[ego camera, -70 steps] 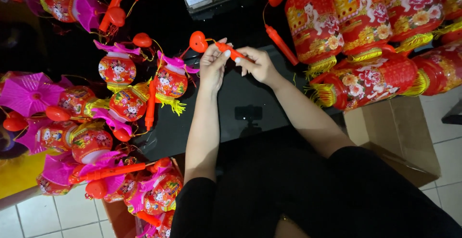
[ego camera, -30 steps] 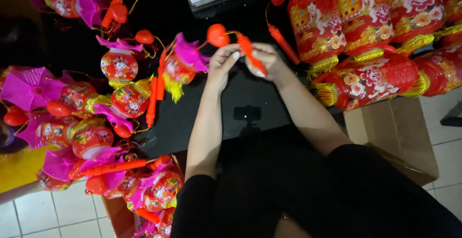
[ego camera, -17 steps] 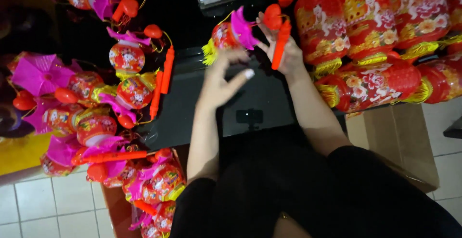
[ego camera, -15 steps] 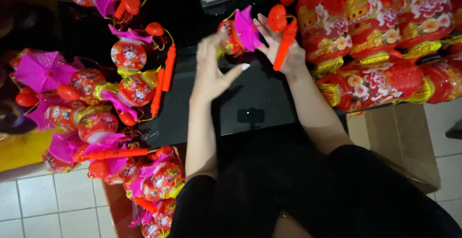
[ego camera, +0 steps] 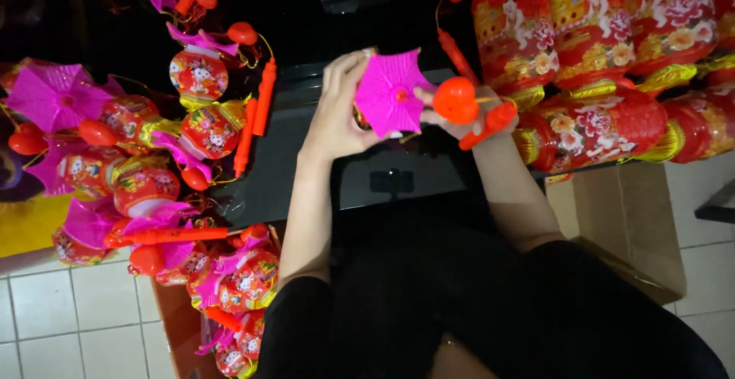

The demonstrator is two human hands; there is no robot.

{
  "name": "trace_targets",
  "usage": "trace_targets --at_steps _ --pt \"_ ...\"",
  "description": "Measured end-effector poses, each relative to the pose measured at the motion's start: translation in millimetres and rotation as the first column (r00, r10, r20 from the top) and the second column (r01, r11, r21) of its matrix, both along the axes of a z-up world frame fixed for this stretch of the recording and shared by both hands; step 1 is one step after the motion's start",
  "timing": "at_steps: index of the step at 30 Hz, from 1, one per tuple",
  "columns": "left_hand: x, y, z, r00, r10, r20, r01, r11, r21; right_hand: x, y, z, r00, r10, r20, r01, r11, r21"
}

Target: Assembling small decorative lanterns by attaching plastic handles and organizing them into a container.

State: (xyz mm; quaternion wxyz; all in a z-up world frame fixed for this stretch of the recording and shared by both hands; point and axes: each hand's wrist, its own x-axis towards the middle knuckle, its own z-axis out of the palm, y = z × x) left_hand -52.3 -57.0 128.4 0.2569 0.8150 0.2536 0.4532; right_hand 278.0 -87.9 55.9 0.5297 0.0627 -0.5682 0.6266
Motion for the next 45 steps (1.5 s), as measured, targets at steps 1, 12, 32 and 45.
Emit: trace_targets --at_steps 1,12,32,45 --pt "3.1 0.1 -0.8 0.999 -0.038 0.024 0.037 0.999 0.026 12.0 -11.6 -1.5 0.998 -0.027 0.051 0.025 0.999 0.049" --pt "0.8 -41.0 -20.4 0.963 0.061 0.264 -0.041 0.996 -0.082 -19.7 -47.4 23.5 0.925 -0.371 0.079 0.37 0.929 0.026" --pt "26.5 -53.2 14.1 0.822 0.221 0.525 0.413 0.404 -0.816 -87.5 -39.3 73.7 0.906 -0.309 0.288 0.421 0.604 -0.677" --pt "42.7 -51.4 25.0 0.286 0.505 0.814 0.955 -0.077 -0.287 -113.0 -35.9 57.6 0.807 -0.183 -0.561 -0.447 0.43 -0.784"
